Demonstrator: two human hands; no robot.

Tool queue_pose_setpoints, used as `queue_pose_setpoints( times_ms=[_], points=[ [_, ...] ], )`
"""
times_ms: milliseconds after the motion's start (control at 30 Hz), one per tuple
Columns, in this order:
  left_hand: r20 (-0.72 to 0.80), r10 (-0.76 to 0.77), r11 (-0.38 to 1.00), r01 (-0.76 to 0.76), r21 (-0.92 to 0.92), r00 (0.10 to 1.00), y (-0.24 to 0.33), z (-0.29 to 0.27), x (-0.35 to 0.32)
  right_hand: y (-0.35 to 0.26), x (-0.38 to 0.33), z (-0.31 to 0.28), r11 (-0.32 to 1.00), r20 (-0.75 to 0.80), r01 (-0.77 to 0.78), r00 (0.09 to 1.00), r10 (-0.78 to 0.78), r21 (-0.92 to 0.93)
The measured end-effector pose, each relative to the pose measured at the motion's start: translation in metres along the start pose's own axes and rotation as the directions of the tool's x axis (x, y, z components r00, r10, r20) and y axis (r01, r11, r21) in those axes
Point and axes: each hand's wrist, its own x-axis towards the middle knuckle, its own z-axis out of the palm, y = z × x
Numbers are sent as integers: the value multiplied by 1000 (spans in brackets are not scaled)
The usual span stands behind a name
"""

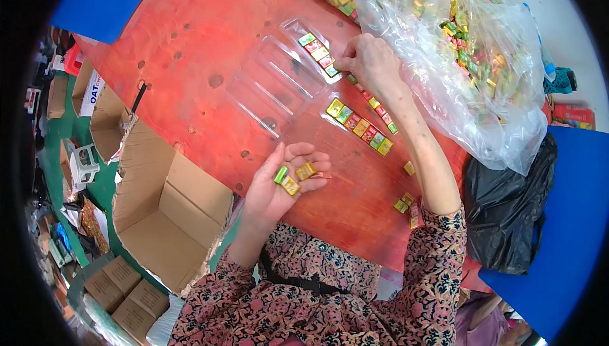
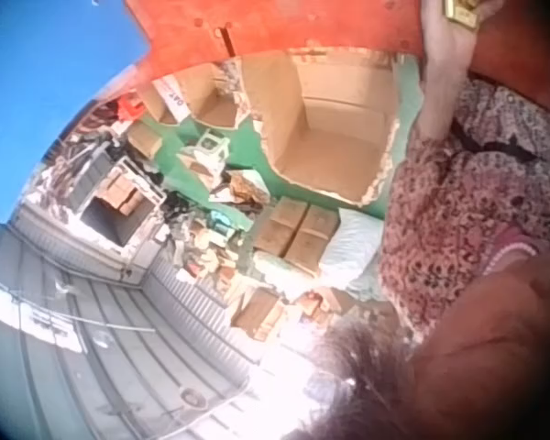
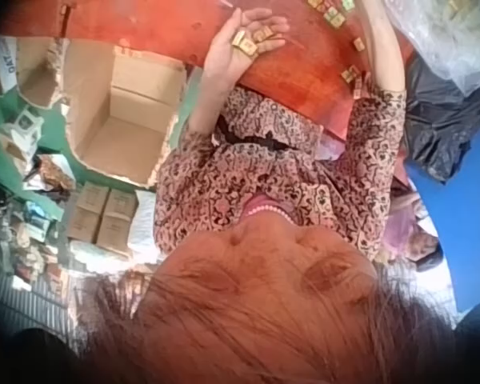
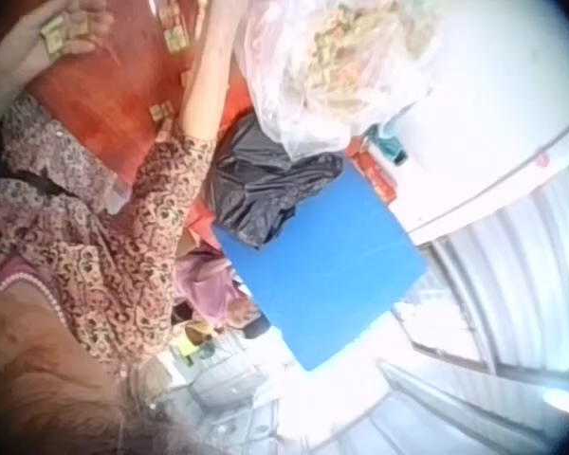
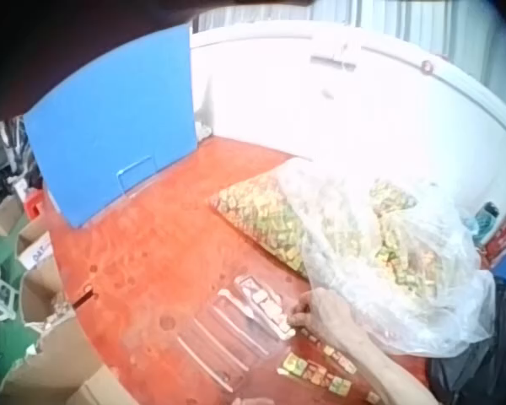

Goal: Sorting small colorful wrapped items from a large bag into a plastic sorting tray on a red table.

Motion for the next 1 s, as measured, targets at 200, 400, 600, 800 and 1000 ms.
queue_pose_setpoints(
  times_ms=[200,400,600,800,1000],
  points=[
    [-161,43,995,-27,97,986,62,20,-6,-3,-22,0,991,-154,71,984,-88,-113],
    [-9,545,513,-325,795,838,150,62,69,3,-43,22,889,-173,321,904,-390,-328],
    [156,406,-531,93,842,900,184,52,170,-4,-48,23,895,-116,322,921,-371,-308],
    [153,376,-611,120,783,914,180,54,195,-1,-40,24,868,-167,332,895,-413,-369],
    [3,326,-296,99,950,945,187,43,192,-5,-26,31,872,-154,342,897,-414,-351]
  ],
)
